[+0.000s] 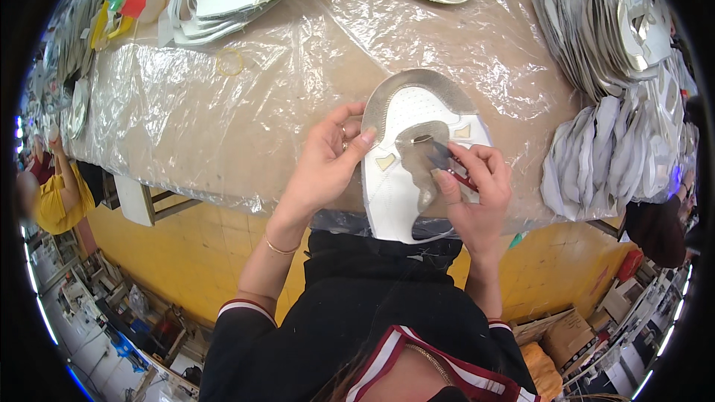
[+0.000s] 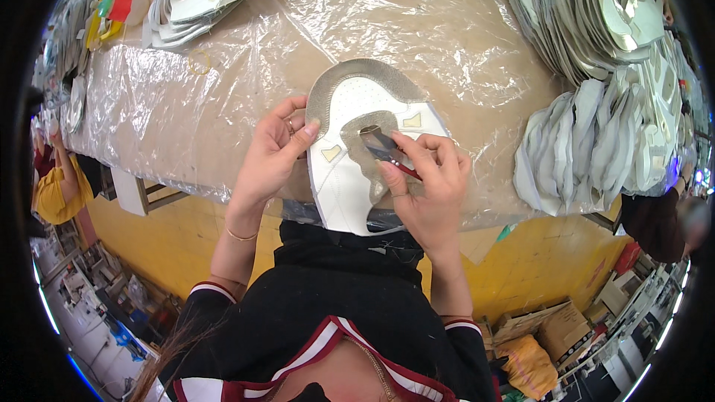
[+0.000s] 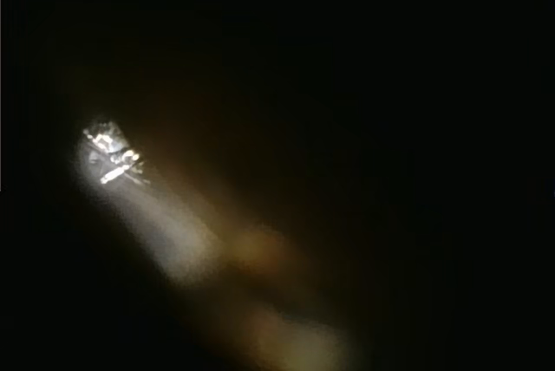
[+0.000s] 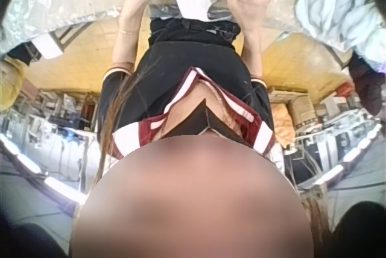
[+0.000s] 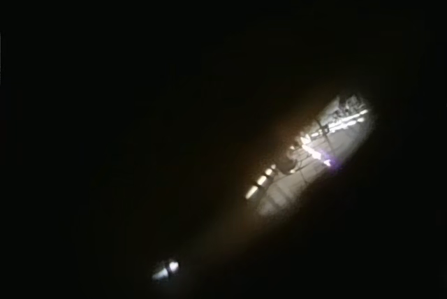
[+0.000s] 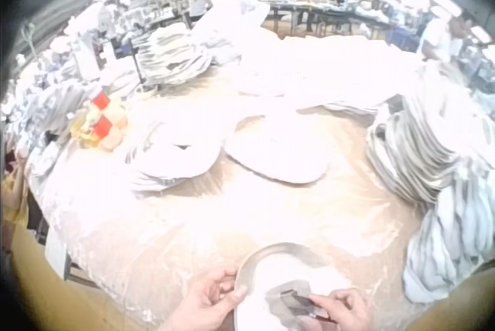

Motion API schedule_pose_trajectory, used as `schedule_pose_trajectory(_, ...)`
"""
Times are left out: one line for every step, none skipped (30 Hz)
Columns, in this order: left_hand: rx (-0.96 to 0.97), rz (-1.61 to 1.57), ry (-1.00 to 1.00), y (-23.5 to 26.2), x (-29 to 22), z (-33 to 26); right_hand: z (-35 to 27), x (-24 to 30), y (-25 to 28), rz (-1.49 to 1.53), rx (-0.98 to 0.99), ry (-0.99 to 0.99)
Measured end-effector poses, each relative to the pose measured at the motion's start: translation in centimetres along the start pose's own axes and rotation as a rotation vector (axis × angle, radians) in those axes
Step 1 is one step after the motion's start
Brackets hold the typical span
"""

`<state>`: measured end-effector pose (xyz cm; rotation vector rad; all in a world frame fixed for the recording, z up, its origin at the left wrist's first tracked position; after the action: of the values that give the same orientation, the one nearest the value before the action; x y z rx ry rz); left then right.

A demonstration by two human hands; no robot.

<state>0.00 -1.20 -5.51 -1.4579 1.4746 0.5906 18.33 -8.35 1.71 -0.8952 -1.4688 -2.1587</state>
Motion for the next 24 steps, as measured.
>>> schedule_pose_trajectory(0.017, -0.031, 0.008, -0.2, -0.2, 0.0, 0.0, 0.5, 0.0, -0.040, 0.001, 0.052)
schedule_pose_trajectory(0.025, -0.038, 0.004, -0.3, -0.5, 0.1, -0.1, 1.0, 0.1, -0.072, -0.004, 0.101)
schedule_pose_trajectory(0.033, -0.046, -0.001, -0.4, -0.8, 0.1, -0.1, 1.3, 0.3, -0.100, -0.031, 0.140)
schedule_pose_trajectory(0.066, -0.086, -0.043, -0.8, -1.5, 0.1, -0.1, 1.3, 0.4, -0.117, -0.025, 0.138)
schedule_pose_trajectory(0.028, -0.044, -0.026, -0.6, -1.4, 0.2, -0.1, 1.3, 0.4, -0.134, -0.019, 0.135)
schedule_pose_trajectory(0.017, -0.033, -0.043, -0.6, -1.6, 0.2, -0.1, 1.3, 0.5, -0.149, -0.010, 0.132)
schedule_pose_trajectory(-0.003, -0.030, -0.056, -0.5, -1.8, 0.2, -0.2, 1.1, 0.6, -0.155, 0.000, 0.112)
schedule_pose_trajectory(-0.025, 0.044, -0.114, -0.6, -2.2, 0.1, -0.2, 0.9, 0.6, -0.158, 0.012, 0.093)
schedule_pose_trajectory(-0.056, 0.111, -0.168, -0.6, -2.5, 0.0, -0.2, 0.7, 0.5, -0.161, 0.025, 0.073)
schedule_pose_trajectory(-0.088, 0.179, -0.222, -0.7, -2.8, -0.1, -0.2, 0.2, 0.4, -0.144, 0.030, 0.026)
schedule_pose_trajectory(-0.166, 0.433, -0.387, -0.6, -4.0, -0.4, -0.3, -0.2, 0.2, -0.125, 0.036, -0.020)
schedule_pose_trajectory(-0.244, 0.688, -0.553, -0.9, -5.2, -1.0, -0.4, -0.8, -0.2, -0.100, 0.050, -0.073)
schedule_pose_trajectory(-0.325, 0.944, -0.718, -1.5, -6.3, -1.8, -0.4, -1.0, -0.3, -0.099, 0.039, -0.085)
schedule_pose_trajectory(-0.311, 0.992, -0.758, -1.8, -6.4, -1.9, -0.3, -1.2, -0.5, -0.091, 0.034, -0.103)
schedule_pose_trajectory(-0.293, 1.040, -0.795, -2.0, -6.5, -2.2, -0.3, -1.5, -0.6, -0.084, 0.030, -0.126)
schedule_pose_trajectory(-0.279, 1.088, -0.830, -2.1, -6.6, -2.4, -0.4, -1.7, -0.7, -0.057, 0.032, -0.154)
schedule_pose_trajectory(-0.225, 1.151, -0.829, -2.4, -6.2, -2.3, -0.4, -1.8, -0.7, -0.030, 0.036, -0.182)
schedule_pose_trajectory(-0.177, 1.214, -0.827, -2.7, -5.8, -2.1, -0.4, -2.0, -0.8, -0.007, 0.038, -0.213)
schedule_pose_trajectory(-0.136, 1.267, -0.830, -2.9, -5.4, -2.0, -0.4, -1.4, -0.7, -0.063, 0.045, -0.167)
schedule_pose_trajectory(-0.135, 1.242, -0.789, -2.5, -5.1, -1.6, -0.3, -0.8, -0.7, -0.122, 0.049, -0.125)
schedule_pose_trajectory(-0.138, 1.207, -0.755, -2.2, -5.0, -1.3, -0.2, -0.2, -0.7, -0.181, 0.050, -0.083)
schedule_pose_trajectory(-0.131, 1.186, -0.718, -2.1, -4.7, -0.9, -0.2, 0.5, -0.8, -0.239, 0.053, -0.037)
schedule_pose_trajectory(-0.131, 1.175, -0.728, -2.1, -4.7, -0.9, -0.1, 1.1, -1.0, -0.299, 0.057, 0.010)
schedule_pose_trajectory(-0.126, 1.178, -0.738, -2.1, -4.7, -0.8, -0.1, 1.7, -1.3, -0.358, 0.059, 0.059)
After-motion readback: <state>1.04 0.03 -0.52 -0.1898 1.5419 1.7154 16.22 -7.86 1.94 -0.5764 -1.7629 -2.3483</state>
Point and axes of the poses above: each hand's wrist, its own z-axis towards the middle knuckle, its own y-axis out of the back of the hand, x = y × z, the point moved 10 cm from there along z, towards the middle knuckle, and after that the axes turned 9 degrees about -x, right-handed, at the moved point
